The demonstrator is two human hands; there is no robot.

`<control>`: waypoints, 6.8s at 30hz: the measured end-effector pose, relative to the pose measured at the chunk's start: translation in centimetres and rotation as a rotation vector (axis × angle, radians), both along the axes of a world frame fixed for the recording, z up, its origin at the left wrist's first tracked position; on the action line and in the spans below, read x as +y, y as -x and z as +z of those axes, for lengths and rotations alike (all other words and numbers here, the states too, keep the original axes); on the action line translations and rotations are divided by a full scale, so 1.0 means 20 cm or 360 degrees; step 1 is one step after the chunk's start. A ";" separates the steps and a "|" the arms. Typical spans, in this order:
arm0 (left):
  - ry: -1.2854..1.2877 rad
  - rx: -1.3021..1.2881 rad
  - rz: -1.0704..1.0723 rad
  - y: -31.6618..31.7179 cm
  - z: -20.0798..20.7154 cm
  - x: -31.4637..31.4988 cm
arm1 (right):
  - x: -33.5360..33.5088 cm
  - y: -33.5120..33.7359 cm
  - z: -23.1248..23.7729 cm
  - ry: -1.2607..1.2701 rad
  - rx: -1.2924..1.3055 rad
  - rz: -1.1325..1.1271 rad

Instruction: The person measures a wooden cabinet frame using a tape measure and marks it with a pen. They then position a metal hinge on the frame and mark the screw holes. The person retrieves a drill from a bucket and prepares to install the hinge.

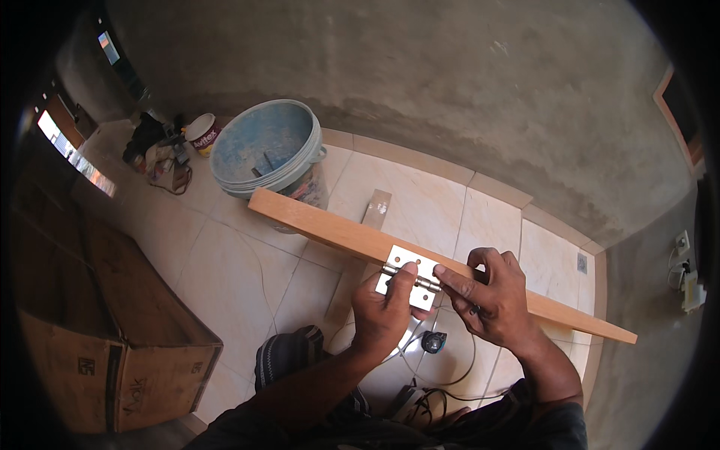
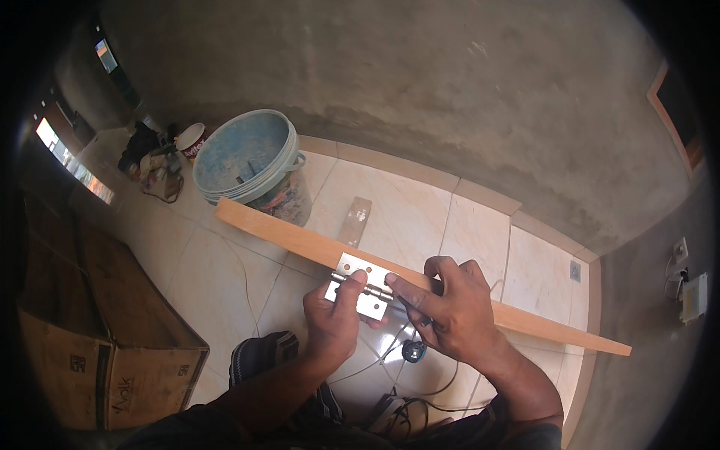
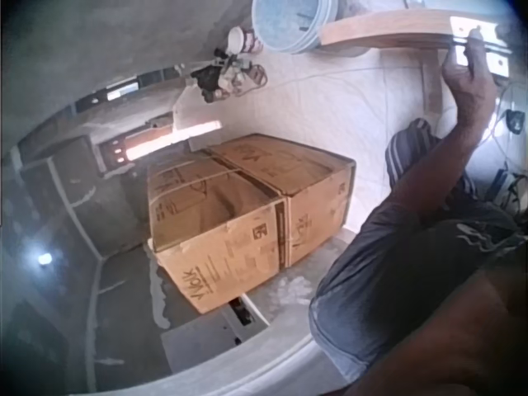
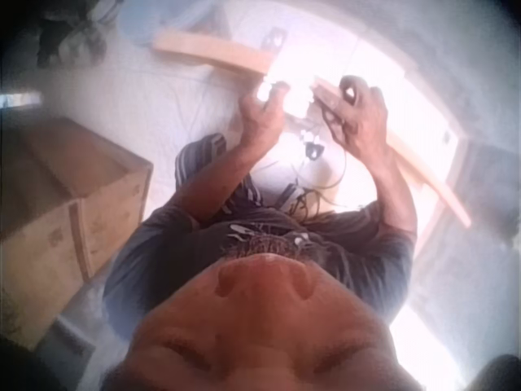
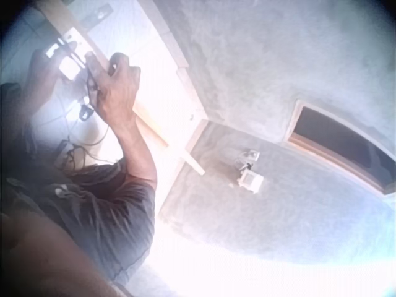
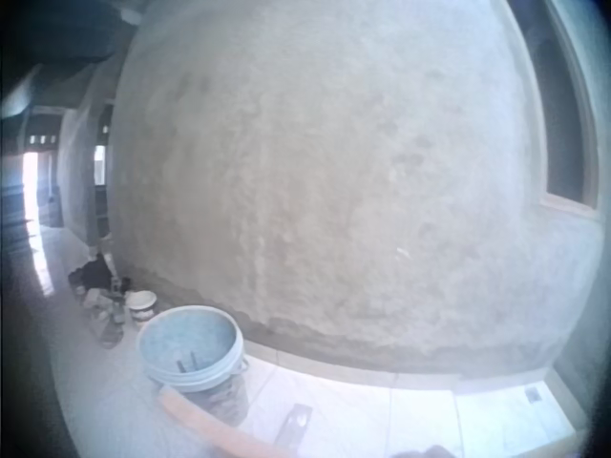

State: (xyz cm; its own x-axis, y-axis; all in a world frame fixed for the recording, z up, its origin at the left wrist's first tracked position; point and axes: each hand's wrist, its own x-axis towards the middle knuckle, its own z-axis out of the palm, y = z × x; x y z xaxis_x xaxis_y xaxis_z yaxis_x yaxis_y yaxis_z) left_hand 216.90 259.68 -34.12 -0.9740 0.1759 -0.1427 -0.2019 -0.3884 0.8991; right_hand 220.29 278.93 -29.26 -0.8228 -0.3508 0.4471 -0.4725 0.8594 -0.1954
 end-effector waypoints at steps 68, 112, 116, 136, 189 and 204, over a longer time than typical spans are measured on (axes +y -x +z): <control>-0.0060 -0.0105 -0.0069 -0.01 -0.03 0.00 | -0.31 0.49 0.26 0.0581 -0.1016 0.0420; 0.0005 -0.0061 -0.0010 -0.01 0.00 0.02 | -0.24 0.50 0.24 0.0642 -0.0913 0.0316; 0.0020 -0.0045 0.0027 -0.01 -0.02 0.02 | -0.25 0.45 0.25 0.0657 -0.0844 0.0343; 0.0045 -0.0055 0.0076 -0.02 0.02 0.04 | -0.17 0.36 0.23 0.0785 -0.0802 0.0271; 0.0103 -0.0083 0.0133 -0.02 0.02 0.05 | -0.03 0.07 -0.04 0.0916 -0.0187 0.0390; 0.0148 0.0456 -0.0144 -0.27 -0.10 -0.05 | 0.33 -0.02 0.21 0.1819 -0.0129 -0.0133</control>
